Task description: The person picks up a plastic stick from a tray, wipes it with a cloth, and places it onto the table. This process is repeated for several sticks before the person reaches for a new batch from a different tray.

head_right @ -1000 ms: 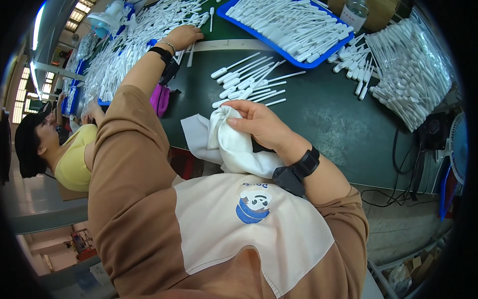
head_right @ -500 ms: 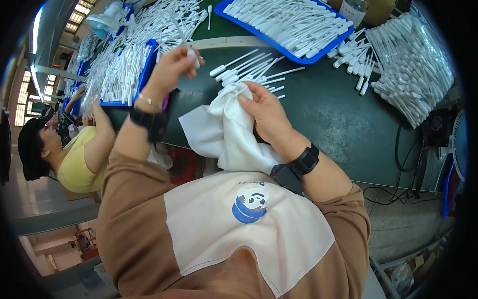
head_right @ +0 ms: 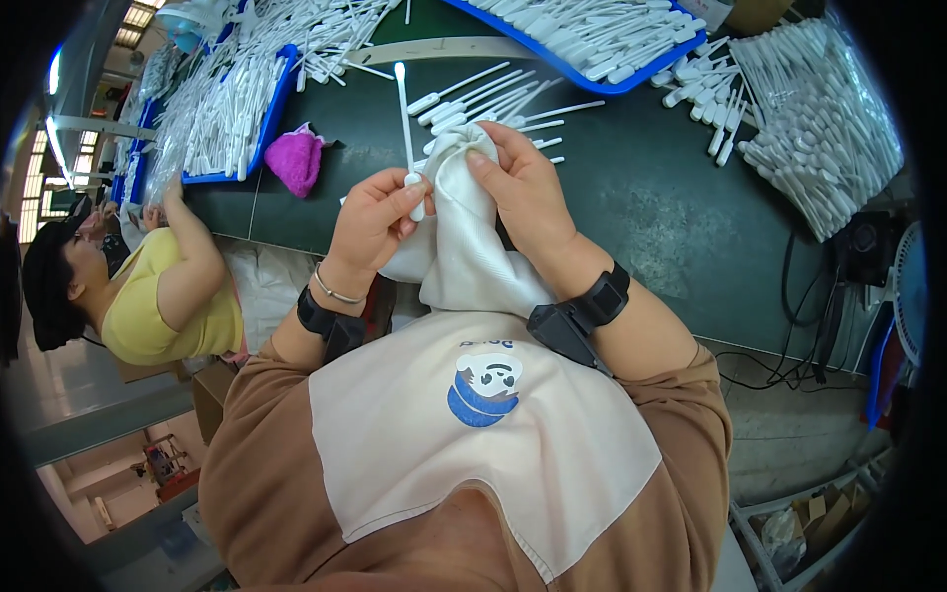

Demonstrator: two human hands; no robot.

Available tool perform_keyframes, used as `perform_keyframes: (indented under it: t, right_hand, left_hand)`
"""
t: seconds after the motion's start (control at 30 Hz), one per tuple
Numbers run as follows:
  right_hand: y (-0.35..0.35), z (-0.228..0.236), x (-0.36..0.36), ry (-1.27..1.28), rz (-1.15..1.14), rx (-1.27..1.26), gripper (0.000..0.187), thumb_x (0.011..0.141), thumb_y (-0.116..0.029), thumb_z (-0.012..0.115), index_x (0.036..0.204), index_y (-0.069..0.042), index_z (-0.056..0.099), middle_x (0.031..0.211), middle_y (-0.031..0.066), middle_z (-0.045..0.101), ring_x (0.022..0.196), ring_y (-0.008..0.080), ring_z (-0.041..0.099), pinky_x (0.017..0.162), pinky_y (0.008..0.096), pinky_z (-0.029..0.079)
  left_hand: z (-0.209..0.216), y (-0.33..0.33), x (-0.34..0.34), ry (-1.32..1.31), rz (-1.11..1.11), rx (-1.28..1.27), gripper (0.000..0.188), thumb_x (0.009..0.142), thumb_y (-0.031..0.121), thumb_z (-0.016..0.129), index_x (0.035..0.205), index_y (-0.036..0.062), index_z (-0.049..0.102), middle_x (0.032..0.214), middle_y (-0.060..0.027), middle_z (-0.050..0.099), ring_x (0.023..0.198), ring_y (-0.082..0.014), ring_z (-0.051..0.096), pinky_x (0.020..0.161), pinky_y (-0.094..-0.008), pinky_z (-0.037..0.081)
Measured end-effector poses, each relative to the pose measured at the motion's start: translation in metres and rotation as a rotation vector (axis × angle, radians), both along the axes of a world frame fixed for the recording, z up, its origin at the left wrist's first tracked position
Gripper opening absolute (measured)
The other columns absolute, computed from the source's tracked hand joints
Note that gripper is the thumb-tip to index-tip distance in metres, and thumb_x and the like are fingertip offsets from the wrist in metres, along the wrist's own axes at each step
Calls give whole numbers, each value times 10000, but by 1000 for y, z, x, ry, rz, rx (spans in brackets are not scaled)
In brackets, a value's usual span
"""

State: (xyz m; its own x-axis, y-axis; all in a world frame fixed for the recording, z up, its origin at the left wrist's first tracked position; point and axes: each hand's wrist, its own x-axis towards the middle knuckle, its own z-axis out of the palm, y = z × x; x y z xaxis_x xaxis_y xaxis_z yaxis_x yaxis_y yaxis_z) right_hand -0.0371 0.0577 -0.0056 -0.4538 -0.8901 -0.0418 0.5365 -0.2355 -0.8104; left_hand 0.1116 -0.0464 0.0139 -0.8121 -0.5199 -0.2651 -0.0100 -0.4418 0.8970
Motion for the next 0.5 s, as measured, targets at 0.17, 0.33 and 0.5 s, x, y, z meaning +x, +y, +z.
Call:
perform_keyframes:
  t: [0.17,0.33,0.5]
  right_hand:
    - [5,7,8,57,88,-2,351,880,-90,483,1214,-7,410,1048,85,553,919,114,540,812,240,439]
    - [7,-7,24,590,2,47,317,890,-122,478,1185,-16,433,1047,73,552,910,91,525,795,230,434]
    - [6,-3,13,304,5,13,264,901,-154,468,1136,-34,467,993,46,573,839,63,525,734,206,437]
  left_hand:
    - [-11,7,-7,22,73,-238,106,794,71,600,872,1,583,715,-36,587,574,-66,493,507,-191,400]
    - [-12,17,-18,-50,71,-822,97,785,58,591,867,7,587,715,-33,591,604,-81,525,532,-221,430]
    - [-16,28,-17,-32,-18,-1317,103,794,56,560,880,3,582,719,-33,596,615,-88,534,552,-231,442]
